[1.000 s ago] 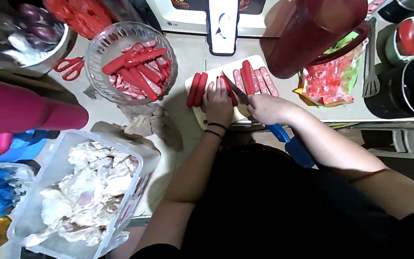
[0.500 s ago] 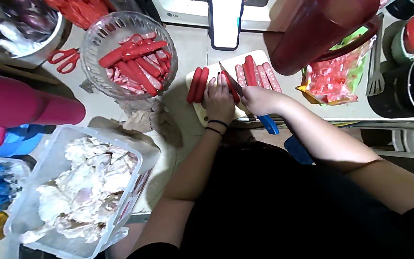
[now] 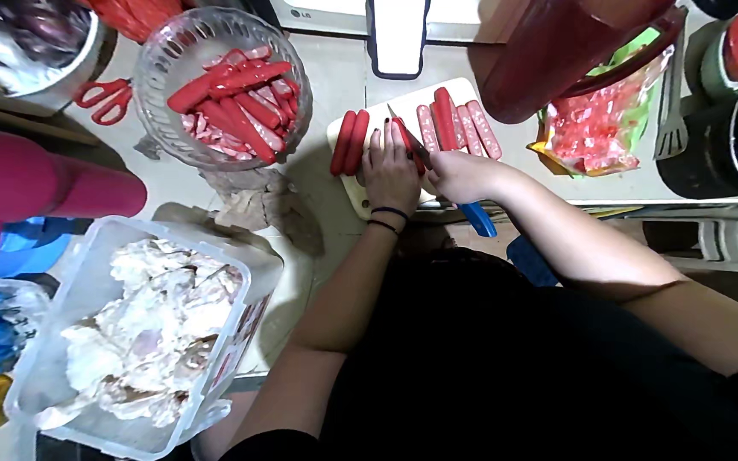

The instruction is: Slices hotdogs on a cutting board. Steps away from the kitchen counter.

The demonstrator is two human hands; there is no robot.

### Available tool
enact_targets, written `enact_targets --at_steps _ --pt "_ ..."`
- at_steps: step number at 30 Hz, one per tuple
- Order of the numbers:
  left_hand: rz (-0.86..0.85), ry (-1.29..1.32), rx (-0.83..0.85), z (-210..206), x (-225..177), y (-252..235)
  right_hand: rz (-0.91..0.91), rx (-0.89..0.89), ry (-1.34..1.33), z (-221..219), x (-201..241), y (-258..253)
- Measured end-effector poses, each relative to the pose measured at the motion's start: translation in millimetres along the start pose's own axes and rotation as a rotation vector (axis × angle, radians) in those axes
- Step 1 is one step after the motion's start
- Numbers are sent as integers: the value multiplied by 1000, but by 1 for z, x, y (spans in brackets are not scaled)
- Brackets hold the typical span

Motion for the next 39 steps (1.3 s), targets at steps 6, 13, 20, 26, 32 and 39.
enact_targets --at_steps 6,13,20,26,32,39 --pt "-7 -18 2 -1 0 1 -56 47 -5 -7 -6 10" --pt "-7 -24 6 0 -1 1 -55 125 -108 -15 -18 26" --pt "-2 -20 20 -1 0 1 -114 158 -21 -30 -37 43" --pt "-10 21 17 -1 0 2 -122 114 63 -42 -66 78" --pt "-61 108 -208 38 20 19 -95 197 -92 -23 -82 106" --pt "76 -41 -17 56 24 20 8 166 -58 -38 -36 53"
Point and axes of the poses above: each hand's wrist, its own y-axis away from the middle knuckle, its own z-axis out of the back of the hand, x = y × z, the point moved 4 cm from there along -y, towards the middle knuckle, and after that the axes turned 14 degrees about -z, right-handed, at the moved point
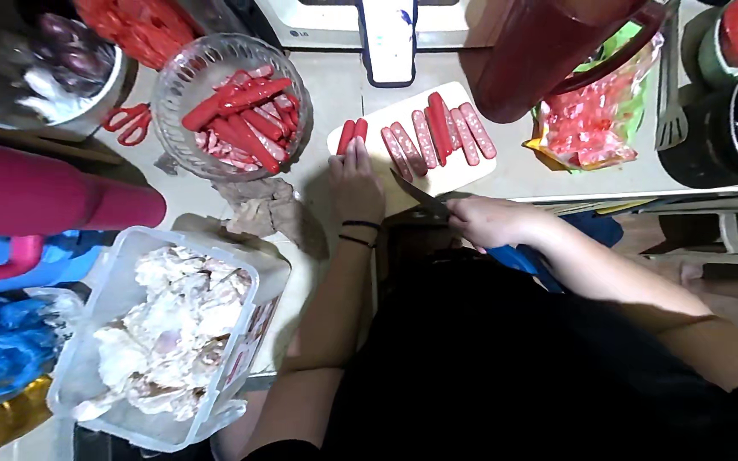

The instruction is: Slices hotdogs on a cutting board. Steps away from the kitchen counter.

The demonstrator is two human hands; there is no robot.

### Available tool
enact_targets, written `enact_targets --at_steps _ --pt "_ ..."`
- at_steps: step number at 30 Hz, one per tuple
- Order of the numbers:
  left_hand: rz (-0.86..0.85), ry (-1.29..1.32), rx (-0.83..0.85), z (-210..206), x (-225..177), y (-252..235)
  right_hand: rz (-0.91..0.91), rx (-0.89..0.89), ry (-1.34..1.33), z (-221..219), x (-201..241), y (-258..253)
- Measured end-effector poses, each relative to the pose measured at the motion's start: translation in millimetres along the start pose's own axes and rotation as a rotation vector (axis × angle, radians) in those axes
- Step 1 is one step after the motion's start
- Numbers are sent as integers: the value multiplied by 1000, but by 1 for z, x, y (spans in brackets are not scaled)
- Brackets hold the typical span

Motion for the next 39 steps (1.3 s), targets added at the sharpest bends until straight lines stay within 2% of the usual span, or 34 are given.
enact_targets --at_steps 3,8,12,16,19,25,29,39 --pt "-23 -63 37 -4 0 -11 -4 -81 -40 8 11 -17" --pt "-95 3 25 -6 1 -27 -34 -162 -38 18 24 -14" --pt "-20 12 116 -6 -1 -33 -19 -153 41 15 32 -21" --pt "89 242 202 5 -6 -37 -44 -209 -19 16 22 -30" --pt "67 346 139 -4 -10 -34 -70 -208 -9 19 24 -25" --pt "-86 157 -16 -33 -5 -16 -64 -205 -12 21 29 -20" --pt "-89 160 -142 -36 -2 -5 -40 -219 -11 24 35 -14" --pt "-49 167 -95 -40 -1 -7 -32 -166 -29 29 41 -17"
Point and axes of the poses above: each hand's wrist, its own y-axis away from the middle knuckle, its own z-axis out of the back of the hand, x = y × z, the point moved 4 cm from there along -y, towards the middle knuckle, and after that the axes turned 14 degrees about -z, right-handed, at the moved point
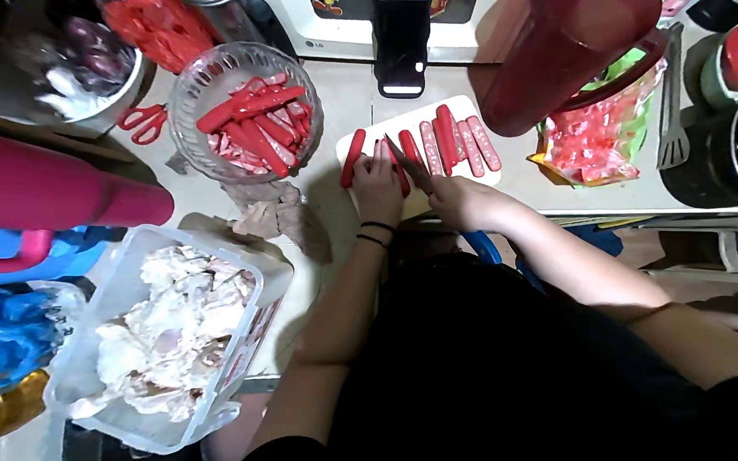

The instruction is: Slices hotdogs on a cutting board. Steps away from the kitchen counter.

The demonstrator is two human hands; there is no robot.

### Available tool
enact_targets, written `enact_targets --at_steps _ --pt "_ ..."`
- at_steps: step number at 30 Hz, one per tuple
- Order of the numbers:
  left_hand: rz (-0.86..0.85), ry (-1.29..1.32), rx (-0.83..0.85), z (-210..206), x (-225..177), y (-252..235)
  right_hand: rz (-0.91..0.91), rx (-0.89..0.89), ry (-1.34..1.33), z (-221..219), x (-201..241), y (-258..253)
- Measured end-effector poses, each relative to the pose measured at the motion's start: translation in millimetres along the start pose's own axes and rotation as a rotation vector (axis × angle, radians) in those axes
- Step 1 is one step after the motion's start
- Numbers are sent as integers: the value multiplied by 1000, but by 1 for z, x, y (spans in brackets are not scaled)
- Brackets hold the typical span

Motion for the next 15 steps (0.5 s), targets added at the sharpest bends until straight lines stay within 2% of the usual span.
enact_targets --at_steps 15 --pt "5 -45 19 -1 2 0 1 79 14 9 7 -6"
Point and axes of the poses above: each hand's wrist, its own y-axis away from the middle knuckle, its own z-axis out of the back of the hand, x = y × z, the point moved 4 cm from there along -y, towards the middle knuckle, and after that the axes turned 14 degrees about -z, right-handed, at the moved point
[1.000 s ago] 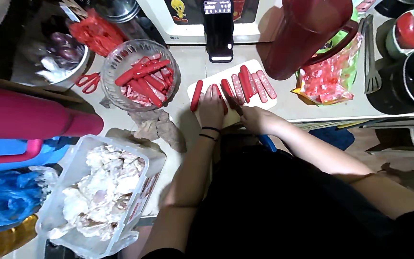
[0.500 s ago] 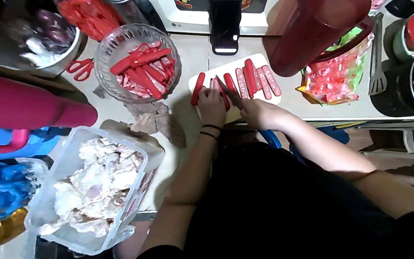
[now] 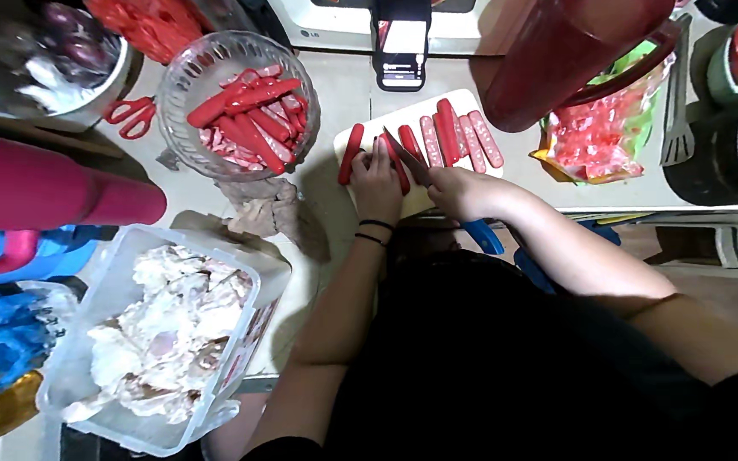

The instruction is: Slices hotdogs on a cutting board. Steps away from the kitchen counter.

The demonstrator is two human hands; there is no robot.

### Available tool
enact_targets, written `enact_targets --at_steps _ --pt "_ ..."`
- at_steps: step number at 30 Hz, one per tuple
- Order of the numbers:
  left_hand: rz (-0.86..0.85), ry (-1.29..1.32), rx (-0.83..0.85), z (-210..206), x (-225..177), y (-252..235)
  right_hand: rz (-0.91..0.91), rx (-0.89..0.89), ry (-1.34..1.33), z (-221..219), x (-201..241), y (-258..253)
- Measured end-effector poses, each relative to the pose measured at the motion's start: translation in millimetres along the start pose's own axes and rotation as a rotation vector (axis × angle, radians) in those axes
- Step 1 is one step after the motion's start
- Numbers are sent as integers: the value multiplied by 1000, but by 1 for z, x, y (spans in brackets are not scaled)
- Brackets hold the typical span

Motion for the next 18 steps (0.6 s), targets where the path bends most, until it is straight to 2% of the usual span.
enact_targets --at_steps 11,18 --pt "15 -5 23 1 -2 0 7 -53 75 -3 21 -32" --pt "33 -71 44 0 -4 -1 -3 -15 23 -9 14 -22"
Point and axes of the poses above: each hand's wrist, its own y-axis away from the middle knuckle, its own z-axis out of the back of the hand, x = y × z, the point moved 4 cm from there along -y, towards the middle knuckle, and after that the axes turned 14 degrees about -z, right-handed, at the moved point
